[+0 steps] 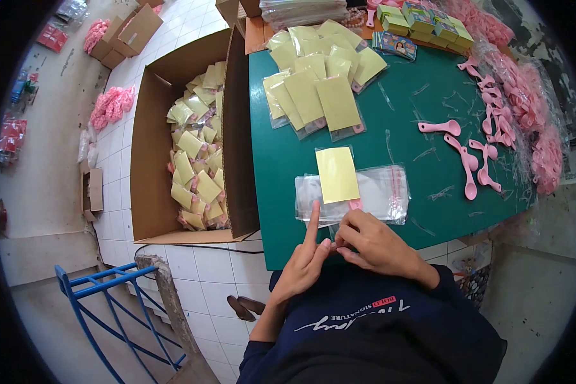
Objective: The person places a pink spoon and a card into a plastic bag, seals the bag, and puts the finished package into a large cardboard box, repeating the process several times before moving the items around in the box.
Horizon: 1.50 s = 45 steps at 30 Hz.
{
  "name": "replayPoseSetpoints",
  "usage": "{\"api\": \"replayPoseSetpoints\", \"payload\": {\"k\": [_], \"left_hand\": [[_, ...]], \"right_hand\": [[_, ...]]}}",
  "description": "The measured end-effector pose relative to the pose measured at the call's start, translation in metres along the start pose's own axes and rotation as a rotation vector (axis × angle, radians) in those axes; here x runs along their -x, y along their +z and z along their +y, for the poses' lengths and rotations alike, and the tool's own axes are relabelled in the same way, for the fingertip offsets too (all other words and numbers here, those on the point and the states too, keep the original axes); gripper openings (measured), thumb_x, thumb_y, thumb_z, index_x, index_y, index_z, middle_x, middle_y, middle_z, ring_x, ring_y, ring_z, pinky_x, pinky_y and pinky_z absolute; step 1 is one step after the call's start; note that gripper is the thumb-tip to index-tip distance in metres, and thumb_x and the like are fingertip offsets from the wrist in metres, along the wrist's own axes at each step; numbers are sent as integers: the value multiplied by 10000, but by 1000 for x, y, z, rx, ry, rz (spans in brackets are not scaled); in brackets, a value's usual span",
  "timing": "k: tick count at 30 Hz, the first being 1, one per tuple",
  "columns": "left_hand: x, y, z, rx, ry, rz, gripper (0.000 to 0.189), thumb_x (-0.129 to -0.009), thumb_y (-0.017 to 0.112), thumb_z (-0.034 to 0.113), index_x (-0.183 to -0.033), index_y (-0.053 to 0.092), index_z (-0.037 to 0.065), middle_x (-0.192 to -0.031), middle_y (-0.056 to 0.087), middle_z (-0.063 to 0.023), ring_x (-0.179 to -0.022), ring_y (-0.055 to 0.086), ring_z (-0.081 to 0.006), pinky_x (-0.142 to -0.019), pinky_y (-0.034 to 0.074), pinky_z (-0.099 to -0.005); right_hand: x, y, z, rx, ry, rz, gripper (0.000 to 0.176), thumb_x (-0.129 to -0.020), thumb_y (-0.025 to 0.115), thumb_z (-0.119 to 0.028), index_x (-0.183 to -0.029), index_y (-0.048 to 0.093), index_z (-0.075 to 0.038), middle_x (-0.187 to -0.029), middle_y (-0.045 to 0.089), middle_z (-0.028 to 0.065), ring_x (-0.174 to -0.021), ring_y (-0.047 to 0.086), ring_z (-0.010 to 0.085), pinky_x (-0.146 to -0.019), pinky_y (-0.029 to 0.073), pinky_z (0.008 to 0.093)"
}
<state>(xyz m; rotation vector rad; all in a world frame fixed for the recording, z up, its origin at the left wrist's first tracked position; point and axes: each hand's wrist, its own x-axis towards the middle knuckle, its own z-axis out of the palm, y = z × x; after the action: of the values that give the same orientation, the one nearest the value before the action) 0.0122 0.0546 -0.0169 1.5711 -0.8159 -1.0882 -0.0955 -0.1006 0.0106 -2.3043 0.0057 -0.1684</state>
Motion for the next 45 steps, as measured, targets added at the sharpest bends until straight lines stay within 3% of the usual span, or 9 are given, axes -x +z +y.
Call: {"api": "replayPoseSetpoints", "payload": {"k": [9,16,19,21,25,27,32,39,45], "left_hand": [[-23,8,-13,121,-52,117,662,-912,431,19,-1462,75,120,-719,575,-79,-608,536,-101,-565,451,-244],[-28,10,0,446,-85,35,505,-947,362,12,-1419,198,82,-972,629,-135,-886,635,-170,-758,538,-274],[-24,3,-5,388,-83,-79,393,-967,341,50,-1359,315,33,-1066,611,-154,-1002,610,-204,-820,526,-298],[-24,0,-5,335,-92,-87,343,-971,332,56,-1304,397,3,-1102,600,-158,-1042,595,-211,-838,518,-302],[-22,0,3,392,-146,-68,307,-969,331,41,-1222,493,-24,-1144,582,-154,-1073,577,-207,-859,509,-300],[-21,-3,13,447,-153,-92,304,-970,340,49,-1220,496,-24,-1157,574,-148,-1083,570,-204,-872,502,-303],[-7,-12,16,626,-212,-145,266,-950,410,39,-1195,500,-15,-1132,591,-123,-1068,575,-191,-874,500,-304],[-10,3,3,-14,-41,71,125,-816,634,2,-924,574,-15,-961,622,-86,-870,616,-134,-734,535,-262],[-7,15,0,116,-42,194,108,-784,670,1,-843,582,-18,-865,574,-58,-776,587,-106,-673,526,-231]], "right_hand": [[3,5,4,153,-214,-66,164,-736,630,-120,-791,526,-7,-858,470,117,-813,504,273,-745,415,381],[-4,-138,66,-350,-287,-180,94,-771,641,-58,-838,577,-37,-841,562,74,-797,551,213,-729,460,328],[49,-220,216,697,229,579,217,-813,579,-150,-973,539,-9,-863,557,131,-804,565,281,-720,450,388],[80,-230,226,771,778,416,302,-778,602,-105,-1060,522,-29,-962,565,145,-863,569,286,-755,456,391],[19,-112,65,300,115,132,627,-624,682,9,-1206,464,-74,-1130,472,111,-941,531,279,-808,462,359],[15,-62,22,11,223,-72,578,-631,727,-26,-1154,495,-107,-1132,436,142,-977,513,276,-801,457,355],[22,-10,23,-15,106,296,173,-726,695,-20,-870,601,-43,-969,469,95,-740,548,188,-640,483,281],[34,-11,19,-266,282,251,175,-684,734,-8,-817,627,-42,-978,477,87,-825,573,170,-698,487,273],[38,2,14,-796,537,346,86,-819,632,-1,-873,571,27,-913,563,78,-808,594,107,-681,509,219]]}}
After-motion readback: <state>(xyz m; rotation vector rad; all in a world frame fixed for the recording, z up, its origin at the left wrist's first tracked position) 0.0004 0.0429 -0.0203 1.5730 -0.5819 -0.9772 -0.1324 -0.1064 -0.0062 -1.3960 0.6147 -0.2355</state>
